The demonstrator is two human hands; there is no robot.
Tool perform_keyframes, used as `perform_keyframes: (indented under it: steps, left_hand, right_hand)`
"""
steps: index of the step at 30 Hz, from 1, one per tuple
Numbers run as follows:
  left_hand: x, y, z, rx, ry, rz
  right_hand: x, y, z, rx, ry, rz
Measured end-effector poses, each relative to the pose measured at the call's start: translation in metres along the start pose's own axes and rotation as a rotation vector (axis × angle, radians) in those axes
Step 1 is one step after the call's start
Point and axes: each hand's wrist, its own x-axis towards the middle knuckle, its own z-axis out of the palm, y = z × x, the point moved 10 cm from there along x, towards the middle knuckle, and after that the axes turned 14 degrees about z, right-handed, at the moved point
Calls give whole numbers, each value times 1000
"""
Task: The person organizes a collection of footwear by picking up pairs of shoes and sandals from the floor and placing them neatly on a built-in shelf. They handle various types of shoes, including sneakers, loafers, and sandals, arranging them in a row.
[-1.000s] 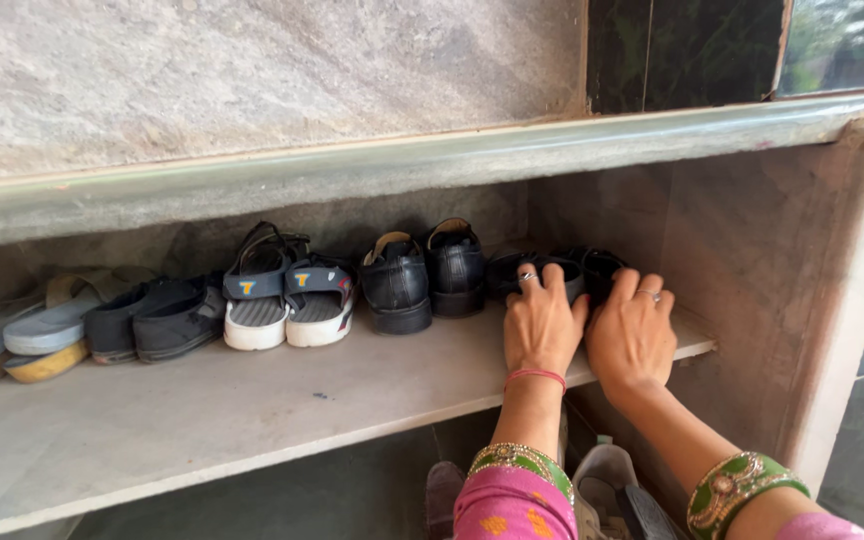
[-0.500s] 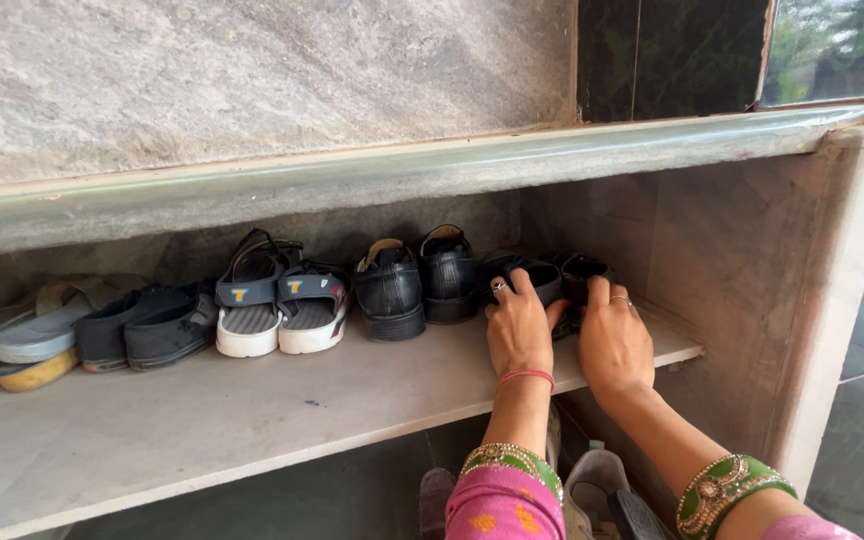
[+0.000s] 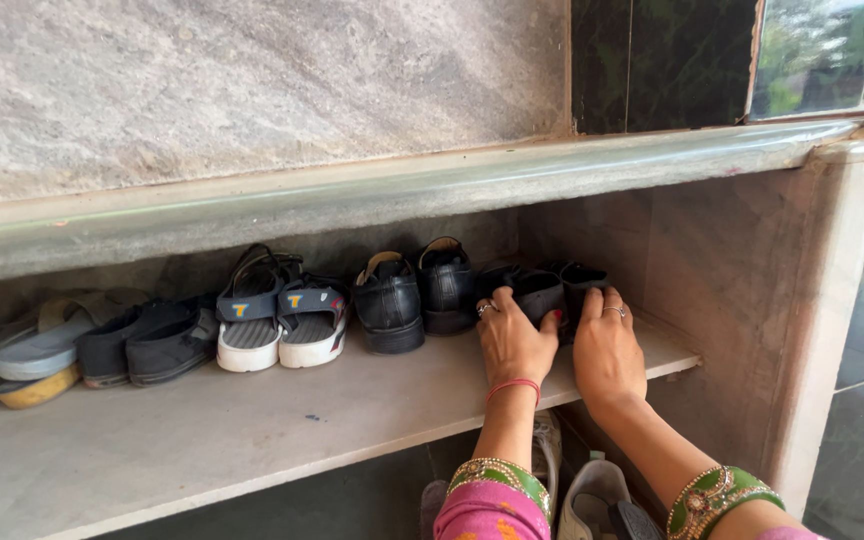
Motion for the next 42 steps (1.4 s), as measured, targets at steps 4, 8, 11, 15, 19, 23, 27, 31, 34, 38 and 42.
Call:
perform_keyframes:
  steps: [4,8,11,15,19,23,27,31,34,38,42]
  left_hand:
    - [0,-11,16,3,-66,-40]
    - [2,-16,24,36,-108,-42]
    - [0,-15,22,48,-86,-30]
    - [1,-4,11,72,-56,-2]
    - [-2,6,4,114,-117,-29]
    - [-1,9,8,113,-162,-29]
    - [-2,10,10,100,-154,6]
    - [-3,7,12,96,-152,-53]
    - [-2,4,15,93,-178,-89]
    - [-1,-2,28,74,-225,-139]
    - [8,-12,47,113,-210,-107]
  right_hand:
    - [3,4,11,-36,-36,12]
    - [9,8,27,-92,-129,58]
    - [6,3,23,-140,-84,17]
    - [2,-2,10,-199,-92,76]
    - [-1,-7,-6,-154,-75,86]
    - [4,1,0,-86,-112,140]
    - [7,5,10,-109,-125,114]
    - [10,4,18,-128,-140,70]
    - [14,5,22,-86,-159,89]
    - [19,6,31,-110,-183,67]
    - [29,8,46,-135,-214,75]
